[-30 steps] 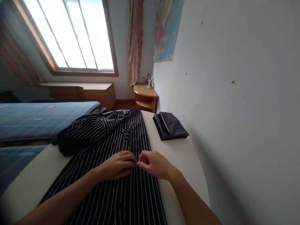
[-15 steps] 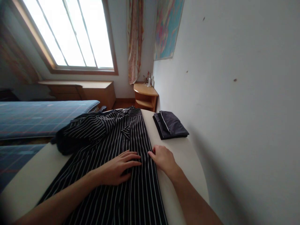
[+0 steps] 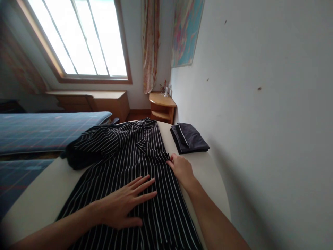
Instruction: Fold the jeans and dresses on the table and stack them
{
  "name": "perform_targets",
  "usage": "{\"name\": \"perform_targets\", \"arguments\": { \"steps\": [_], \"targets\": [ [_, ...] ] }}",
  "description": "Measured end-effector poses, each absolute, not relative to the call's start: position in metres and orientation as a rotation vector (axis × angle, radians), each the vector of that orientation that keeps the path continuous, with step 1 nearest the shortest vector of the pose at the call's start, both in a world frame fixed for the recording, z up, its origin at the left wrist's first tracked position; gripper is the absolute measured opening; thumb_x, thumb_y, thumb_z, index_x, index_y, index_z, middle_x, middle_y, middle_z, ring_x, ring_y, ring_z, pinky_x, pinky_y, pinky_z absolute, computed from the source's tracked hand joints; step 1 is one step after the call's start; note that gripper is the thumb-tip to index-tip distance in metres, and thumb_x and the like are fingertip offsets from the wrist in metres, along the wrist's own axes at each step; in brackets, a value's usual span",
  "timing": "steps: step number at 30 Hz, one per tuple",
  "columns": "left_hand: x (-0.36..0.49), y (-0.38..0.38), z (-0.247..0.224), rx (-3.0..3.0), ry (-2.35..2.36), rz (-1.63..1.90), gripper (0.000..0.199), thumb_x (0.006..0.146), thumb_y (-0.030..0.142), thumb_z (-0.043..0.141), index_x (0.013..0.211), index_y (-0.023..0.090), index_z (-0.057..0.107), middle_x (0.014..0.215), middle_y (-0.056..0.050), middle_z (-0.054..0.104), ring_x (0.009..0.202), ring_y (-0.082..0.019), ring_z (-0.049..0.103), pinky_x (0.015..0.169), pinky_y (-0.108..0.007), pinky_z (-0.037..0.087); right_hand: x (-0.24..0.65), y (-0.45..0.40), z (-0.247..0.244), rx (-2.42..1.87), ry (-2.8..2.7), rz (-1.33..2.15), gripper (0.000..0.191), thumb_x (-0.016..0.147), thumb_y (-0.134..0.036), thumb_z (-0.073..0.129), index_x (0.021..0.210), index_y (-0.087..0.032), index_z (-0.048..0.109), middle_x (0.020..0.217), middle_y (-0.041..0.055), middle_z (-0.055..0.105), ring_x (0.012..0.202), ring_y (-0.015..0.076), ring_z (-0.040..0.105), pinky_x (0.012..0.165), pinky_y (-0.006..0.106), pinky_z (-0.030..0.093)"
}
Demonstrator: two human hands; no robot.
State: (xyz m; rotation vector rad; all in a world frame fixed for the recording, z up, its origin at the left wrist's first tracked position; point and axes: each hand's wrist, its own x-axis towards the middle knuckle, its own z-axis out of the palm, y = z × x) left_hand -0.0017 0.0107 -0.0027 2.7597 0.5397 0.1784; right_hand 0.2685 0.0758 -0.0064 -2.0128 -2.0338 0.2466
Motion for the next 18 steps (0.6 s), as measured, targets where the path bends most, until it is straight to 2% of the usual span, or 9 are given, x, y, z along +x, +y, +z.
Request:
{"name": "perform_targets", "arguments": {
  "steps": [3,6,8,10,12,14,15,18],
  "targets": [
    [-0.001,0.011,-0.004,2.789,0.527,0.181,0.083,0.083,0.039,0.069,0.156,0.027,0.030,0.167,-0.012,0.015,0.151,-0.040,0.015,0.117,-0.065,0.023,0.266,0.080,-0.007,-2.028,-2.007,0.202,0.014,0.095,-0.037,0.061,0.093,-0.024,0.066,0.084,0.0021,0.074,0.079,0.0189,0.068,0.061,0.027,0.032],
    [0.007,0.002,0.002,2.818,0.323,0.230,0.066,0.075,0.030,0.071,0.138,0.026,0.053,0.159,-0.008,0.038,0.147,-0.038,0.031,0.118,-0.062,0.024,0.265,0.080,-0.008,-2.030,-2.003,0.180,0.015,0.096,-0.038,0.061,0.094,-0.024,0.066,0.084,0.0021,0.074,0.079,0.0192,0.069,0.061,0.027,0.033],
    [0.013,-0.008,0.004,2.821,0.211,0.284,0.049,0.074,0.030,0.072,0.122,0.025,0.061,0.146,-0.005,0.053,0.133,-0.031,0.050,0.115,-0.052,0.036,0.266,0.080,-0.010,-2.023,-2.006,0.168,0.016,0.095,-0.039,0.061,0.094,-0.024,0.067,0.084,0.0018,0.074,0.079,0.0194,0.069,0.060,0.028,0.032],
    [0.017,-0.017,0.004,2.839,0.177,0.321,0.035,0.078,0.033,0.073,0.110,0.024,0.063,0.130,-0.002,0.063,0.111,-0.022,0.061,0.099,-0.039,0.049,0.267,0.080,-0.011,-2.019,-2.010,0.161,0.016,0.095,-0.040,0.062,0.093,-0.024,0.067,0.084,0.0016,0.074,0.079,0.0195,0.069,0.060,0.028,0.032],
    [0.019,-0.022,0.001,2.891,0.189,0.349,0.021,0.085,0.035,0.072,0.101,0.025,0.064,0.114,0.001,0.066,0.093,-0.016,0.063,0.079,-0.031,0.052,0.268,0.080,-0.012,-2.027,-2.010,0.161,0.016,0.095,-0.039,0.062,0.093,-0.024,0.067,0.085,0.0016,0.075,0.078,0.0192,0.069,0.060,0.028,0.032],
    [0.020,-0.024,-0.003,2.950,0.213,0.394,0.008,0.092,0.030,0.066,0.097,0.025,0.064,0.103,0.004,0.067,0.084,-0.013,0.060,0.066,-0.028,0.048,0.268,0.081,-0.013,-2.025,-2.009,0.160,0.016,0.095,-0.039,0.062,0.093,-0.024,0.067,0.085,0.0016,0.075,0.078,0.0189,0.068,0.061,0.028,0.033],
    [0.020,-0.024,-0.004,2.967,0.226,0.416,0.003,0.094,0.026,0.064,0.097,0.025,0.064,0.101,0.004,0.067,0.081,-0.013,0.059,0.063,-0.028,0.046,0.268,0.081,-0.013,-2.025,-2.008,0.161,0.016,0.095,-0.039,0.062,0.093,-0.024,0.067,0.085,0.0015,0.075,0.078,0.0187,0.068,0.061,0.027,0.033],
    [0.021,-0.025,-0.008,2.977,0.287,0.476,0.008,0.097,0.022,0.061,0.103,0.026,0.064,0.099,0.005,0.067,0.079,-0.013,0.057,0.058,-0.028,0.042,0.268,0.081,-0.013,-2.023,-2.002,0.154,0.016,0.095,-0.040,0.062,0.094,-0.024,0.067,0.085,0.0014,0.075,0.078,0.0188,0.068,0.061,0.027,0.033]
  ]
}}
